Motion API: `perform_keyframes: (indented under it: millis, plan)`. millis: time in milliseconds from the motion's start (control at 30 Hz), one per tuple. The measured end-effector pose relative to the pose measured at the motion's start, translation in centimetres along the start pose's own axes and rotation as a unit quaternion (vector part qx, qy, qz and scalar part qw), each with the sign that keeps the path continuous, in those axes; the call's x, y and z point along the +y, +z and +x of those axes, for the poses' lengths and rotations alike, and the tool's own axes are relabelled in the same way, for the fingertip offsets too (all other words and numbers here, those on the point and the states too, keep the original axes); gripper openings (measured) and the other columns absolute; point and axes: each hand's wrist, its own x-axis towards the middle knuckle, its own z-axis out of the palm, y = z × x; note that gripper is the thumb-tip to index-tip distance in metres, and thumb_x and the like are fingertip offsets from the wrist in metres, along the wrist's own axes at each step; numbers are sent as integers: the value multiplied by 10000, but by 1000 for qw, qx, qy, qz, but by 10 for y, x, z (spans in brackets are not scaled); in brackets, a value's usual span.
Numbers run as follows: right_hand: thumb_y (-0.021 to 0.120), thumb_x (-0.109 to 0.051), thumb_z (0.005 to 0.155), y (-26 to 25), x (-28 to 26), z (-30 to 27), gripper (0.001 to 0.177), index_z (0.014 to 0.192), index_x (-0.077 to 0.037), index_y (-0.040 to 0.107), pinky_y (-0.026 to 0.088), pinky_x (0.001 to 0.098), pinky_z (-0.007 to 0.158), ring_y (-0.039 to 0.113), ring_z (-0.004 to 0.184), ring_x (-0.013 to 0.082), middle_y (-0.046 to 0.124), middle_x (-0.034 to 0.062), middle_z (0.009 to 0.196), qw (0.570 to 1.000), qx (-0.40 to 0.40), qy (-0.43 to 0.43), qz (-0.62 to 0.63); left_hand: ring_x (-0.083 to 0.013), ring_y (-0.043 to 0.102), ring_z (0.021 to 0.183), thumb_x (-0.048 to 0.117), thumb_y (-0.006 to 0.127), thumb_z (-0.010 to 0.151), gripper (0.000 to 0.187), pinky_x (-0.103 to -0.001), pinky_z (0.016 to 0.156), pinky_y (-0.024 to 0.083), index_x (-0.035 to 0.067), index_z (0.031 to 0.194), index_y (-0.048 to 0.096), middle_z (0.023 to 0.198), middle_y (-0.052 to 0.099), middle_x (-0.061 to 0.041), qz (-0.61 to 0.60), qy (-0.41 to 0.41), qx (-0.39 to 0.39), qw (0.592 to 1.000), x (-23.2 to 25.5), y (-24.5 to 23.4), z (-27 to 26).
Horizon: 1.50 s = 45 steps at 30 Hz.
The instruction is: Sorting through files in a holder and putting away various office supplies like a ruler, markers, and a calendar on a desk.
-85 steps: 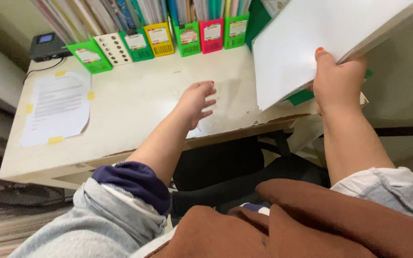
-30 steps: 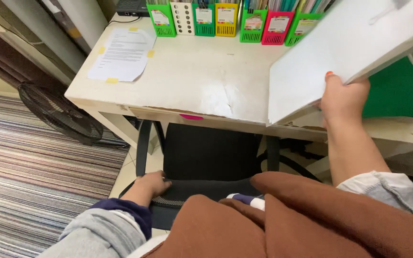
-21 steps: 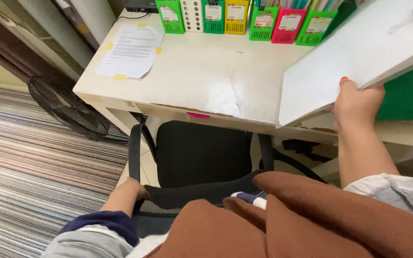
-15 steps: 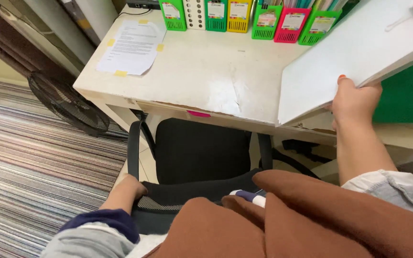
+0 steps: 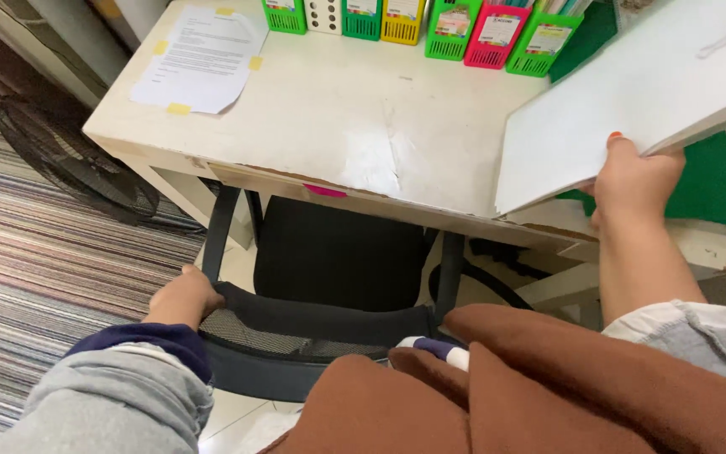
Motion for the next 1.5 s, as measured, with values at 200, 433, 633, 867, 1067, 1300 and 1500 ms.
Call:
perform_keyframes:
  millis: [200,433,633,867,1067,1300,1500]
  plan:
    - [644,-88,1012,-3,-12,39,376,1350,47,550,475,353,468,682,778,211,695,169,1186,999,4,36,-11,-346,596,1286,645,651,847,696,-473,1077,477,157,1344,662,1386,630,-154,-17,20,24,999,62,-70,7]
    - [616,-98,1010,-5,0,126,367,1341,20,512,509,333,421,738,769,192,700,129,1165,999,5,-23,-31,-364,624,1227,641,681,835,687,-475,1027,505,126,1289,683,1324,662,-173,-45,71,98,992,217,-156,44]
    - [614,-178,989,-10,-46,164,331,1265,-16,531,331,351,341,604,567,184,668,84,948,993,16,53,-103,-354,631,1158,473,703,873,483,-481,964,515,126,1207,674,1227,687,-151,-88,286,258,919,388,-220,57]
    - [676,-192,946,-36,-79,194,365,1233,-17,536,291,325,307,573,498,121,648,78,894,993,-14,61,-102,-350,471,1370,192,636,912,424,-510,1056,451,126,1327,573,1437,543,-91,-11,416,397,818,509,-261,93]
    - [636,-192,989,-42,-77,209,285,1206,-14,586,323,338,329,507,466,139,634,78,812,995,-28,32,-92,-336,190,1546,84,577,904,593,-685,1200,103,129,1489,494,1640,326,-65,165,415,519,729,577,-284,141]
    - [622,-134,999,-47,-74,227,280,1218,38,593,366,323,373,553,550,114,628,56,837,994,-89,-56,8,-332,167,1537,191,594,896,683,-709,1173,12,148,1554,418,1670,282,-39,206,350,532,743,576,-325,154]
    - [621,-143,998,-46,-96,234,274,1227,5,593,366,335,358,584,547,127,659,52,840,996,-49,-63,-30,-356,169,1545,166,582,920,742,-688,1196,-10,162,1620,337,1641,337,-17,221,297,563,738,568,-329,159]
